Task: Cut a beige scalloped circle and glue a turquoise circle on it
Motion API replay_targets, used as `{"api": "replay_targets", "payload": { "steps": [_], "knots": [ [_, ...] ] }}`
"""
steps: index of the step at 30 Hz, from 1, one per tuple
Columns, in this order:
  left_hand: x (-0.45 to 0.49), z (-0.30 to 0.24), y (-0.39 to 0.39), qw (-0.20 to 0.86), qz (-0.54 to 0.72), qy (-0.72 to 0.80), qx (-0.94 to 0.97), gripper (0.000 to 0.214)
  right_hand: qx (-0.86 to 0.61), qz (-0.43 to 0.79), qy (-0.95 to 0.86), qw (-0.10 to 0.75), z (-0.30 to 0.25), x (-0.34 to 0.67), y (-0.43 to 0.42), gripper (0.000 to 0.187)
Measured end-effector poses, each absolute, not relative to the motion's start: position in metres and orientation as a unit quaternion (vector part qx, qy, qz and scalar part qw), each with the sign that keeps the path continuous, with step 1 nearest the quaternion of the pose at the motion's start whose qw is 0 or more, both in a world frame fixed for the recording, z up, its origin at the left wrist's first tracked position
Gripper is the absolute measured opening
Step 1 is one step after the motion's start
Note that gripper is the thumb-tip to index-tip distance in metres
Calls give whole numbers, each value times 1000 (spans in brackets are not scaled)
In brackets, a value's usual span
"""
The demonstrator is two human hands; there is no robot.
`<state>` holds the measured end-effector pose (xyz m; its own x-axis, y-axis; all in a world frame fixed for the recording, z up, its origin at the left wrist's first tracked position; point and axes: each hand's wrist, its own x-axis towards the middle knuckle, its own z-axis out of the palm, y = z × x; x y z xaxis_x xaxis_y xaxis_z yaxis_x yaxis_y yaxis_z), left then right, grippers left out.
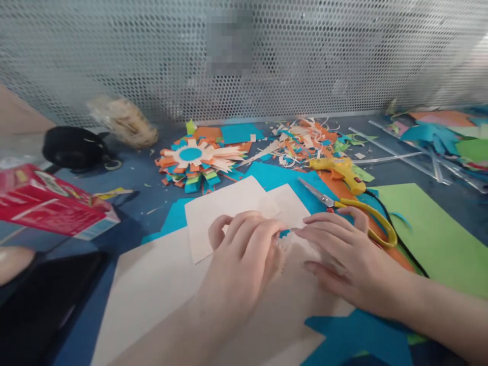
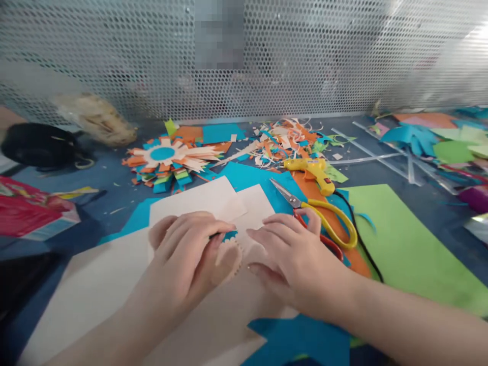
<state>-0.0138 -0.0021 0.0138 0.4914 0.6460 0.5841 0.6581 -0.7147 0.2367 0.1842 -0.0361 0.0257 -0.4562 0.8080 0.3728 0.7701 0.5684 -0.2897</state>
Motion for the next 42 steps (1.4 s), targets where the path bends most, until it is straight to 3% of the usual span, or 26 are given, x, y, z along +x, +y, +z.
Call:
{"api": "replay_targets", "payload": {
  "steps": [7,16,30,42],
  "knots": [
    [-14,22,-11,-52,-400,-309,-861,16,-466,169,-784,374,33,163,-36,5],
    [-25,26,6,94,-428,-252,-863,33,-521,302,-709,366,53,158,-21,19],
    [-24,19,12,79,-385,-203,-897,26,-527,294,-727,328,38,170,-22,23],
    [-23,24,6,-60,-391,-216,-893,20,-425,238,-787,380,32,181,-21,28]
  ]
}}
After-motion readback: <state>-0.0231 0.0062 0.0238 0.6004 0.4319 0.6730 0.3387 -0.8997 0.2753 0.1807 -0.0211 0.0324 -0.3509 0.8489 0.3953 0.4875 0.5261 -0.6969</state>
